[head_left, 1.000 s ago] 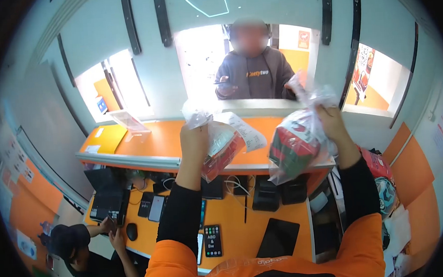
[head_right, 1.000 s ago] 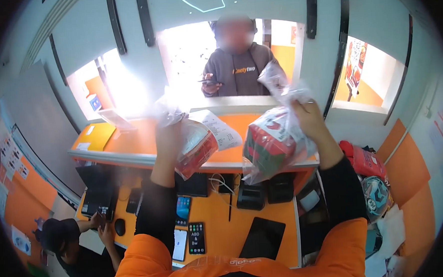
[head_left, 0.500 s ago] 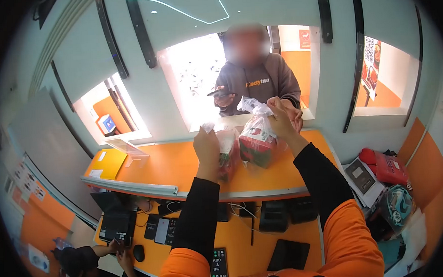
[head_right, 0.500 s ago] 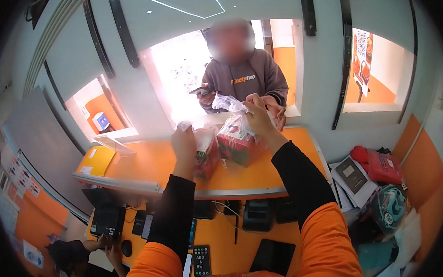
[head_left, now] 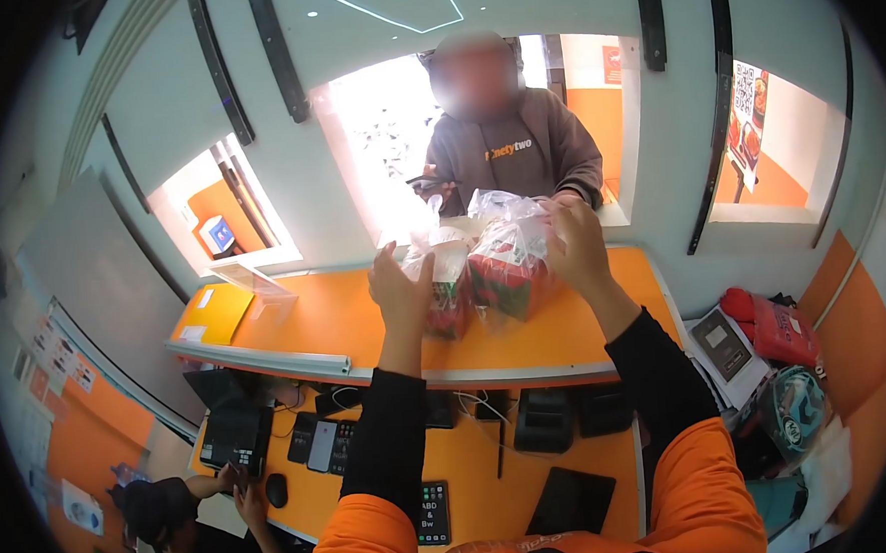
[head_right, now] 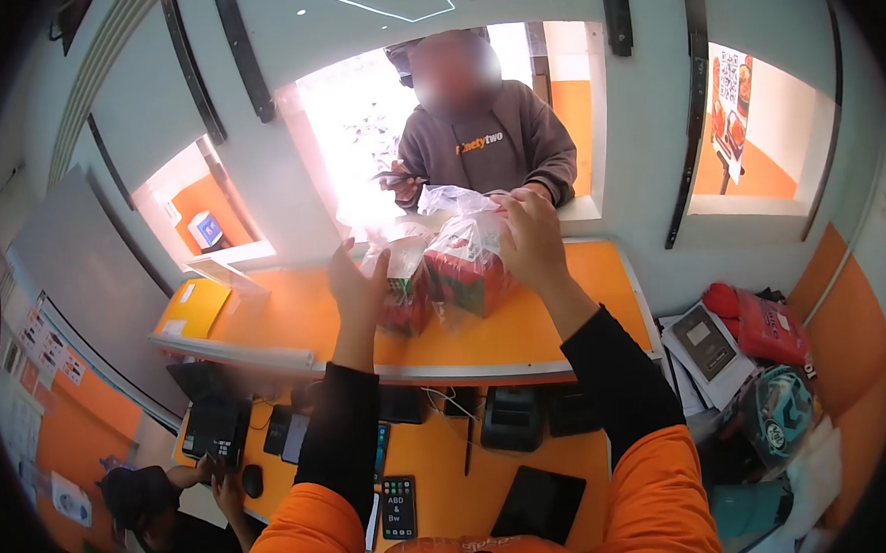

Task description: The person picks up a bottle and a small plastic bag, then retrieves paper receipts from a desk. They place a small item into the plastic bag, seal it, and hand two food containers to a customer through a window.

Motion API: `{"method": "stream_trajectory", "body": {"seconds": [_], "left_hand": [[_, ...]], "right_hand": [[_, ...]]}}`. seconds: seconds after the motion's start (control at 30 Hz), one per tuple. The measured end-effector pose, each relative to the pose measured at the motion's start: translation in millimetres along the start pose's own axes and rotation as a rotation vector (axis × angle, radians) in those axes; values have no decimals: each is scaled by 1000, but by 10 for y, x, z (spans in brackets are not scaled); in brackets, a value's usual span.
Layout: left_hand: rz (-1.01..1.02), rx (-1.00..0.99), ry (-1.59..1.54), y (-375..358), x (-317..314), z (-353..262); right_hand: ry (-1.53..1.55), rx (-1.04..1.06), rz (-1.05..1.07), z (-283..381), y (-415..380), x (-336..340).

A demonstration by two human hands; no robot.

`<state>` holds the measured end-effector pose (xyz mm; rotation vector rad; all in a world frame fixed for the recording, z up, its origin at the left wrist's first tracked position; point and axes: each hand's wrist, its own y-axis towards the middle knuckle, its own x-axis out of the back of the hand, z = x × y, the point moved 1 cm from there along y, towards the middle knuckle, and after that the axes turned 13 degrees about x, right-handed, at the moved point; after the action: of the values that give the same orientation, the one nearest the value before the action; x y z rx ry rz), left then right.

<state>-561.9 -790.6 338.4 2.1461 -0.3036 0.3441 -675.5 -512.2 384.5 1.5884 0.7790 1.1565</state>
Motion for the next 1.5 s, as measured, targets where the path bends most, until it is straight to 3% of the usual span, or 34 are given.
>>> {"method": "stream_trajectory", "body": {"seconds": [0.07,0.17,0.27,0.4,0.57,1.0,1.13,1.23,1.3,1.4,1.5], "left_hand": [[52,136,-23,-203,-46,260],[409,372,-478,-461,-129,593],[424,392,-414,-620,86,489],[313,322,-356,-817,244,290],[240,284,-185,-1003,434,48],[268,42,-334,-1449,747,-264],[473,-90,-288,-1589,978,-236],[576,-47,-427,-1722,1453,-440],[591,-43,-375,-2122,1523,-262],[793,0,-291,-2870,1767,-39],[1047,80,-234,-3633,2020,314]], "right_hand": [[-4,-25,47,213,-127,211],[120,-88,154,490,-407,425],[223,-250,254,611,-795,533],[170,-453,368,471,-1300,476],[183,-423,363,509,-1276,479],[119,-343,332,452,-1329,413],[151,-424,351,434,-1344,402],[126,-426,354,421,-1330,417],[70,-456,391,507,-1317,495],[-19,-403,265,666,-1446,572],[-209,-257,-6,1318,-1521,1035]]}}
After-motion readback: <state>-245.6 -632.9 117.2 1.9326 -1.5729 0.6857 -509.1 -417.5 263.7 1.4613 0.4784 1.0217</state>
